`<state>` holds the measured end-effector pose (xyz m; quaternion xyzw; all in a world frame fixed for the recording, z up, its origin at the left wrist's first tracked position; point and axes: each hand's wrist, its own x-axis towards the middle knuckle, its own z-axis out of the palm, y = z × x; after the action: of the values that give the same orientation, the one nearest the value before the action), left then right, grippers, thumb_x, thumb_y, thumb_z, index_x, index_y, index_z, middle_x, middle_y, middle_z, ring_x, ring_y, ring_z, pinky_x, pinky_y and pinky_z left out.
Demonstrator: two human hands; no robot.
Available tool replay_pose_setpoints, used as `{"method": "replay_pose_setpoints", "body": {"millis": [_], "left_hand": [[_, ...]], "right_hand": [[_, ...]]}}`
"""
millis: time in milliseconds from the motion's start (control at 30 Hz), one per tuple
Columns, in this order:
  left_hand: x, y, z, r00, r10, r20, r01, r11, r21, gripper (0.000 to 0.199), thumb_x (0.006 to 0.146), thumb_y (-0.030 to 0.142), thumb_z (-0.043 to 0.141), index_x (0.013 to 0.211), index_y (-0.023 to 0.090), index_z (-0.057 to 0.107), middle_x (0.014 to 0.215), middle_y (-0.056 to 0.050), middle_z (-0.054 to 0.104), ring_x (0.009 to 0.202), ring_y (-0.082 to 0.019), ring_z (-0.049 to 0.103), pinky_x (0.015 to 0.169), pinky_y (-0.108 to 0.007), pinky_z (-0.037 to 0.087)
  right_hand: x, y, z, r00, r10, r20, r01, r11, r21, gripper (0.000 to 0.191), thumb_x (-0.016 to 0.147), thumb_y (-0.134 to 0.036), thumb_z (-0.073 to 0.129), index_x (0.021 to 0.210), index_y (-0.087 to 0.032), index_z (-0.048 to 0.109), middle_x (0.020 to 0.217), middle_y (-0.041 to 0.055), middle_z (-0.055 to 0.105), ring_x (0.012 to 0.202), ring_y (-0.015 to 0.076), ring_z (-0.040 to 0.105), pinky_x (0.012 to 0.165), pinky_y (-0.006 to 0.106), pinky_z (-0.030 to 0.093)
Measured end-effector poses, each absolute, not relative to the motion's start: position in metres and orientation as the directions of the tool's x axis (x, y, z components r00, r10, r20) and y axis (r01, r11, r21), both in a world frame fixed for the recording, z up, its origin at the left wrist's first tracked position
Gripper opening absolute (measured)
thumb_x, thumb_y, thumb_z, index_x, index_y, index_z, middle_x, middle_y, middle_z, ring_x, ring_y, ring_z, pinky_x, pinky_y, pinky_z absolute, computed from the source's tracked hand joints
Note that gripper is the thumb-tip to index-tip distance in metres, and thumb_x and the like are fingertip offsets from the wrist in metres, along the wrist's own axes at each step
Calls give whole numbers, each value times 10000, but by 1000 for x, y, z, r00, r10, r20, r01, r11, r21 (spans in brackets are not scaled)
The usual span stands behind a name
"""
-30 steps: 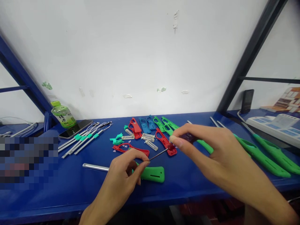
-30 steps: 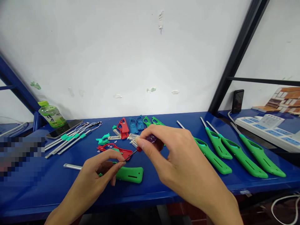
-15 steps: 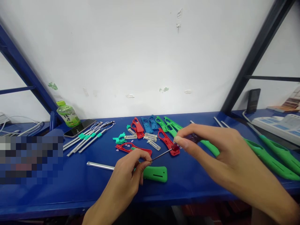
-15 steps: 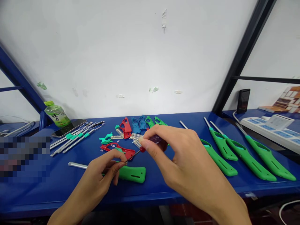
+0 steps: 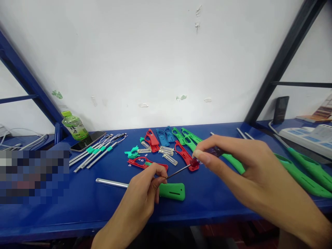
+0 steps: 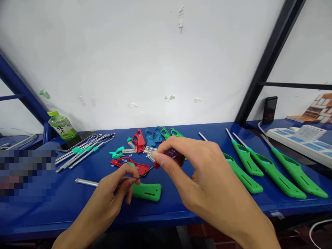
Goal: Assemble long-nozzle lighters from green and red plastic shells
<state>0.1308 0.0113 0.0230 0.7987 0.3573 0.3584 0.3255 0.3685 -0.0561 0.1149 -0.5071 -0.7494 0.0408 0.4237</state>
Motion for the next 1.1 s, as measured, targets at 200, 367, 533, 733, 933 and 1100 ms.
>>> {"method": "replay_pose_setpoints", "body": {"millis": [200, 367, 533, 733, 933, 1100], "left_hand": [[129, 10, 24, 487, 805, 339, 357, -538, 764, 210, 1099, 316, 460, 940, 265, 587, 608, 65, 564, 507, -152, 555, 555, -250, 417], [128, 8, 25, 491, 805, 332, 365, -537, 760, 228, 1117, 344, 446, 954, 266, 586, 597, 66, 551, 513, -157, 544, 548, -253, 406], [125, 9, 21, 503, 808, 307, 378, -526, 762, 244, 1144, 391, 445, 987, 270, 586, 613, 68, 556, 536, -155, 549, 556, -247, 414], [123, 8, 21, 502, 814, 292, 390, -515, 764, 242, 1155, 401, 447, 1005, 273, 587, 651, 65, 562, 561, -152, 559, 575, -248, 431], [125, 8, 22, 497, 821, 281, 388, -500, 774, 234, 1149, 395, 457, 1007, 271, 596, 645, 67, 551, 559, -150, 566, 567, -249, 430], [126, 8, 20, 496, 826, 267, 390, -487, 782, 244, 1147, 421, 467, 1015, 269, 605, 654, 63, 558, 579, -157, 569, 578, -258, 444]], "right_hand": [[368, -56, 115, -116, 797, 593, 730, 473, -493, 258, 1127, -391, 627, 918, -297, 744, 856, -58, 795, 730, 142, 717, 663, 262, 501], [367, -56, 116, -112, 792, 600, 723, 479, -497, 256, 1125, -386, 625, 915, -302, 744, 840, -65, 794, 710, 135, 710, 654, 258, 501], [367, -56, 116, -110, 788, 606, 726, 480, -493, 258, 1128, -394, 627, 915, -304, 743, 853, -78, 800, 725, 122, 719, 657, 240, 503], [367, -56, 116, -113, 788, 606, 725, 483, -492, 248, 1124, -384, 631, 917, -304, 743, 845, -80, 801, 714, 122, 716, 663, 243, 501], [368, -56, 117, -113, 778, 618, 741, 480, -470, 240, 1128, -392, 630, 933, -313, 745, 845, -91, 795, 708, 109, 705, 650, 226, 490], [368, -57, 116, -112, 773, 625, 740, 485, -466, 238, 1125, -366, 637, 925, -303, 747, 834, -85, 792, 698, 112, 702, 653, 232, 491]]}}
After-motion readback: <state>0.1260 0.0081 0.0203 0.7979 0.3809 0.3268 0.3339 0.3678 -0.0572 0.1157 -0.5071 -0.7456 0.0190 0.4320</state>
